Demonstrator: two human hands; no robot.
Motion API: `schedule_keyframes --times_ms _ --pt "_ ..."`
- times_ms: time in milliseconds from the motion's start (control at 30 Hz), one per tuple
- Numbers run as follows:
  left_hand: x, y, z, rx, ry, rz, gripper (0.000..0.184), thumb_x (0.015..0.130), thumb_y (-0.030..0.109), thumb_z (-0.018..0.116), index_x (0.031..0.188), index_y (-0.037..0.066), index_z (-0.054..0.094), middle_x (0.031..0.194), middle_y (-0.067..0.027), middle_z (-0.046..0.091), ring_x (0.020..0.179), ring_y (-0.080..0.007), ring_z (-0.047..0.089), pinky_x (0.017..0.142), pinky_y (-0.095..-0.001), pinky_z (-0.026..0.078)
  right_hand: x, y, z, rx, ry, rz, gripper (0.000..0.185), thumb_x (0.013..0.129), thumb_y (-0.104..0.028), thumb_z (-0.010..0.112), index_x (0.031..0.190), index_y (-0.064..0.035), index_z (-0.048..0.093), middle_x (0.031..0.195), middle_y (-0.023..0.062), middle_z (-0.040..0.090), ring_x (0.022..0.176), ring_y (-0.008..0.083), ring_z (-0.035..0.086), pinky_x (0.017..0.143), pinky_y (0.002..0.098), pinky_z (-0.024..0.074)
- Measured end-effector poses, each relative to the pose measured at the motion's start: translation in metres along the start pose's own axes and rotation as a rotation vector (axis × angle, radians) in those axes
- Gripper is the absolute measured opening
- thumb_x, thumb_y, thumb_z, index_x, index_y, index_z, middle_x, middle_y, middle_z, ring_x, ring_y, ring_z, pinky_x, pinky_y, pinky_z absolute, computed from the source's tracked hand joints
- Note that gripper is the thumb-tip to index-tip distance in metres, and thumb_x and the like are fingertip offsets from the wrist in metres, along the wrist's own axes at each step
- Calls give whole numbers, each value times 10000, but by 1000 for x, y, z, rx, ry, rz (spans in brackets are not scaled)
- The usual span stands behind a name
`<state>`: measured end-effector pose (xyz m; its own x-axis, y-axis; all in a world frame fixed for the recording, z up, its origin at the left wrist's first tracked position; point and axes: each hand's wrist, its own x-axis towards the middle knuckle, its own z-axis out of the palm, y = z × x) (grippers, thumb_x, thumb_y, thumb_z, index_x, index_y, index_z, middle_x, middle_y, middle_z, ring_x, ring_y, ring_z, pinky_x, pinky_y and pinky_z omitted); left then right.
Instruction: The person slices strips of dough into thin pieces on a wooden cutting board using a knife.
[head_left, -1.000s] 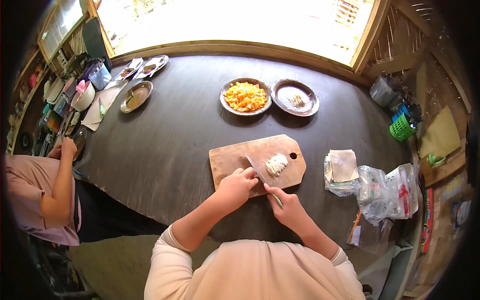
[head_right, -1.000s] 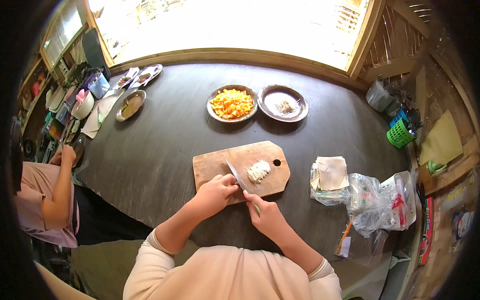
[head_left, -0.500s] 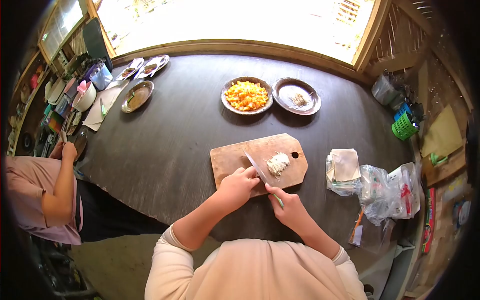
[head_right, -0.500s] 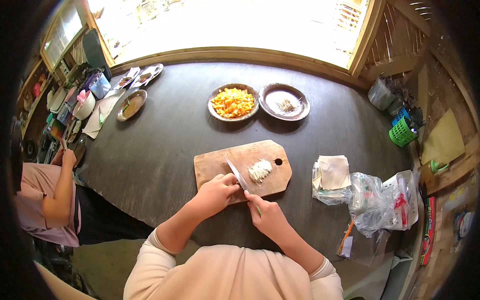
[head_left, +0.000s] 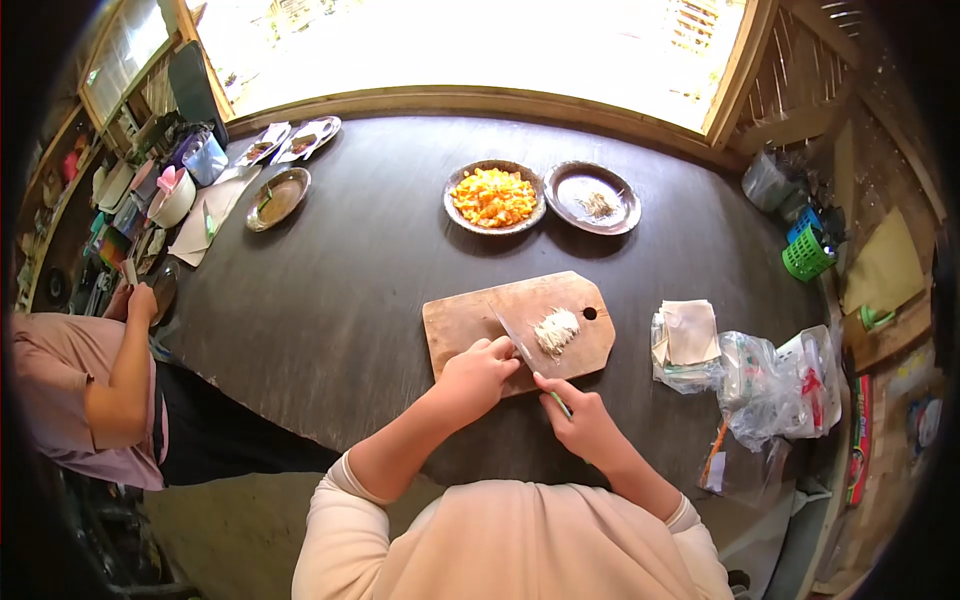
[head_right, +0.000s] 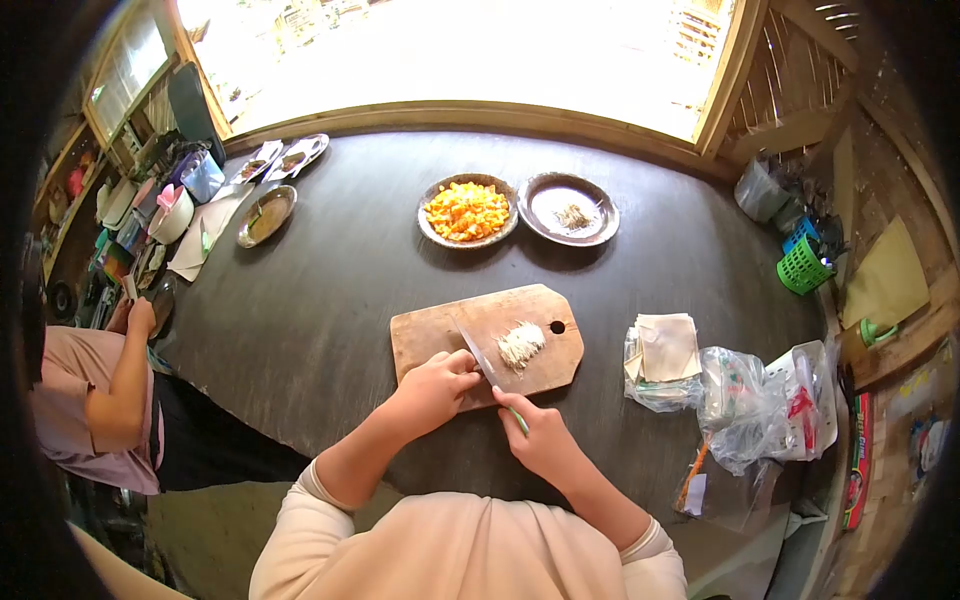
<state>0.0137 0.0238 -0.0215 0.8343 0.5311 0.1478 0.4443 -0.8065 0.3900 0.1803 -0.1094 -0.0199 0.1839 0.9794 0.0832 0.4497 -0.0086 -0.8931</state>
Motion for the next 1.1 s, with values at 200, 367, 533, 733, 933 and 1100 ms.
schedule_keyframes --times_ms 200,367,533,733,933,1100 --pt "1 -1 -1 -13 -16 -20 223 804 97 662 1020 109 715 1099 -23 615 995 -246 605 822 -366 553 0 2 -2 1 -23 34 292 935 -73 612 1226 -86 638 750 265 609 601 379 625 561 340 472" --pt "1 1 -4 -5 -33 -37 231 805 108 668 1031 110 716 1101 -16 616 1011 -242 602 824 -365 552 0 -5 -2 15 -21 48 295 943 -71 607 1236 -79 639 736 234 613 571 236 564 570 312 464" --pt "1 1 -2 -17 -31 -38 243 807 102 657 1042 114 717 1099 -16 615 1006 -247 605 833 -368 550 1 3 1 51 -17 61 301 952 -71 601 1250 -76 639 760 228 632 584 138 561 600 300 478" --pt "1 0 -2 -26 -26 -35 226 812 97 652 1028 114 719 1103 -23 617 1001 -251 610 838 -370 549 3 -1 1 23 -7 25 266 946 -74 598 1208 -72 642 821 281 628 785 411 676 624 359 509" --pt "2 2 -4 -17 -30 -26 228 803 87 655 1020 112 720 1099 -25 616 1001 -249 612 837 -369 548 4 0 2 -11 -5 54 279 954 -72 598 1230 -79 645 836 246 664 653 177 658 635 299 494" --pt "2 0 -3 -24 -14 -33 215 802 85 655 1005 109 719 1085 -27 617 990 -253 609 830 -375 547 2 6 8 65 66 -93 289 954 -73 596 1239 -88 641 802 244 650 611 189 637 609 306 485"
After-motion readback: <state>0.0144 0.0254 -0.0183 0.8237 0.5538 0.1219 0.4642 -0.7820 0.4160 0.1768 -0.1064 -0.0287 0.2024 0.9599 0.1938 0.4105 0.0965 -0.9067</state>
